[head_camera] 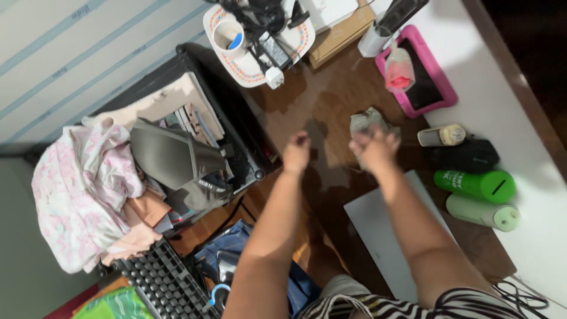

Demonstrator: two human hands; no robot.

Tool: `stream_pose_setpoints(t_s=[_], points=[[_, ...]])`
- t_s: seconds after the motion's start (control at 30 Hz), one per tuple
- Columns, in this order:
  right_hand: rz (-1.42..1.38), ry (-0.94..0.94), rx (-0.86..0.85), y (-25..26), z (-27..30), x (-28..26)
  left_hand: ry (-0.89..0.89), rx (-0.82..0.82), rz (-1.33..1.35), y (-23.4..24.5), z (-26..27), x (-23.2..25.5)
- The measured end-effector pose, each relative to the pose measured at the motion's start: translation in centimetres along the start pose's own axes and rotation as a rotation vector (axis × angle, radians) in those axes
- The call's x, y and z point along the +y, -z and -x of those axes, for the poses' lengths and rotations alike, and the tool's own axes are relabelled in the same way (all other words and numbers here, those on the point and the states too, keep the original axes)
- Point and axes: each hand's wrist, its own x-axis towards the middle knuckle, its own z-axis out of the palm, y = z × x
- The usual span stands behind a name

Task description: The recorder is seen cleaning a room, including wiping surfaces and organizing objects.

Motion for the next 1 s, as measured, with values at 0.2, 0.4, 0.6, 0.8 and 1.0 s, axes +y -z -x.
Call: stream_pose_setpoints(t_s=[0.2, 0.4, 0.6, 0.8, 1.0], points=[[0.038, -0.160, 0.311, 4.6, -7.1, 9.5, 0.139, -0.207, -0.023, -0.9, 4.2, 1.0], [0.128, -0.341, 0.180, 5.5, -7.8, 9.5, 0.242, -0.232, 0.111, 0.2, 5.2, 1.7], [0.153, -0.174, 0.257, 6.0, -5.0, 7.3, 0.066, -0.228, 0.035, 2.4, 5.2, 5.3], [0.003, 0.078, 0.311, 11.0, -0.5, 2.2, -0.391, -0.106, -0.250, 6.5, 4.0, 12.5], [-0.257, 0.253, 0.178, 11.8, 1.5, -1.6, -0.855, -0.196, -0.306, 10.3, 4.0, 17.8]])
